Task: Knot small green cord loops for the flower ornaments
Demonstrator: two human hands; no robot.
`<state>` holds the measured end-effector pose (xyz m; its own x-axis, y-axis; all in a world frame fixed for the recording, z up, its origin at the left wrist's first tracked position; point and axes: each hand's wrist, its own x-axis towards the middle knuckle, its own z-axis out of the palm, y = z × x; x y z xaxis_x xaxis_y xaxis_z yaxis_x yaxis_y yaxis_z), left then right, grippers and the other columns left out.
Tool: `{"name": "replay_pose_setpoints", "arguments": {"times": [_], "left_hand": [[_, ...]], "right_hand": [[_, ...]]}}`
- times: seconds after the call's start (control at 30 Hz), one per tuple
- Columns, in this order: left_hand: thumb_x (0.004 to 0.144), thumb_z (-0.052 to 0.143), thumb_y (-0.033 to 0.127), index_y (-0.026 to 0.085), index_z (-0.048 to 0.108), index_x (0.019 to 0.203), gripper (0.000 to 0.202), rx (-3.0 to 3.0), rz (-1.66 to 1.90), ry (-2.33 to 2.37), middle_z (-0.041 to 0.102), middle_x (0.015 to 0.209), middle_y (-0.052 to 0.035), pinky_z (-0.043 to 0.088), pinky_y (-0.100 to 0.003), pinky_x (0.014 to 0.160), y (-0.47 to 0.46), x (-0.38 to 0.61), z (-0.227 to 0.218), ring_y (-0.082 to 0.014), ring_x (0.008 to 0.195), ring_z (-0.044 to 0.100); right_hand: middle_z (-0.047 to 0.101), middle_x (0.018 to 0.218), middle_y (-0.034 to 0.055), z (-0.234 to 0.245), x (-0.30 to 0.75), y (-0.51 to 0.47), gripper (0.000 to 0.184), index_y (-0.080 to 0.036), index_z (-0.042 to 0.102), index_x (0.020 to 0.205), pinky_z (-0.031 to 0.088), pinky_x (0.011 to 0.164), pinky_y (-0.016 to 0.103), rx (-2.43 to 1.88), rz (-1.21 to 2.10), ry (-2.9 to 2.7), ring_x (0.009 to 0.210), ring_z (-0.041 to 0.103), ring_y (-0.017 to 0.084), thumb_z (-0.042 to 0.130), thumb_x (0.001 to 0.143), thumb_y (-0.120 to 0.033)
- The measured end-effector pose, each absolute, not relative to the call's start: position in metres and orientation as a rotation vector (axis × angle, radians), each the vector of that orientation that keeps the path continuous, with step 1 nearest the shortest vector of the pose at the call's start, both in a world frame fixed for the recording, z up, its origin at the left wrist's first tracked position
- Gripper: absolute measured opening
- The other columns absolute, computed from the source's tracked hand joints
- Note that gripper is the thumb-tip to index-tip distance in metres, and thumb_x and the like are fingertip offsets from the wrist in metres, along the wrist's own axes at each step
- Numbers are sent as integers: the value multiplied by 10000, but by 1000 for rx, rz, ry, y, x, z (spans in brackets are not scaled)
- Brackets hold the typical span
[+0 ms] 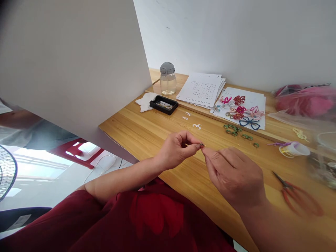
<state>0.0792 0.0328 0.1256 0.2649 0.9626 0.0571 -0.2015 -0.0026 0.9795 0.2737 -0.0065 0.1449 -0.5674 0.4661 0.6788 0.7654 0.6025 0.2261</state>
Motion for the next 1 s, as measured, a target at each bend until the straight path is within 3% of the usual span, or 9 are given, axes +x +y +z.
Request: {"name": "replay_pose_setpoints", "arguments": {"times": [0.2, 0.37, 0.5, 0.63, 0.8, 1.0], "left_hand": [[804, 803, 190, 145, 693, 835, 122, 1260, 1018, 860, 749, 838, -28, 507, -228, 710, 30, 77, 126, -84, 728, 637], [718, 930, 312, 141, 701, 842, 311, 1156, 900, 766, 733, 791, -21, 499, -213, 629, 30, 72, 136, -85, 684, 632], [672, 969, 422, 148, 702, 852, 424, 1076, 806, 702, 691, 717, 1, 502, -218, 598, 31, 69, 141, -99, 668, 643], [611, 1002, 455, 140, 706, 861, 499, 988, 807, 665, 698, 736, 0, 489, -218, 615, 32, 71, 141, -92, 676, 645], [595, 999, 500, 136, 688, 847, 541, 869, 929, 694, 676, 749, 11, 458, -207, 572, 31, 78, 135, -86, 668, 632], [629, 991, 477, 128, 678, 835, 512, 803, 1022, 740, 668, 744, 11, 490, -217, 584, 30, 85, 133, -77, 646, 617]], "right_hand": [[781, 818, 27, 153, 270, -4, 147, -257, 784, 1056, 454, 641, 344, -1036, -438, -2161, 703, 690, 196, 698, 969, -175], [737, 718, 0, 157, 269, 2, 78, -278, 805, 934, 406, 509, 291, -1321, 207, -1848, 535, 582, 135, 763, 930, -344], [691, 657, 9, 162, 270, 12, 212, -252, 804, 824, 368, 460, 257, -1347, 784, -1610, 513, 520, 119, 850, 811, -459], [528, 533, -47, 159, 267, 18, 363, -230, 789, 800, 261, 411, 221, -1271, 1314, -1268, 448, 364, 74, 961, 642, -508], [469, 476, -69, 151, 251, 14, 307, -238, 732, 705, 228, 411, 204, -1248, 1360, -965, 419, 343, 61, 963, 540, -354], [452, 470, -63, 150, 240, 8, 218, -235, 751, 721, 249, 426, 232, -1274, 1175, -1013, 435, 338, 73, 903, 610, -344]]}}
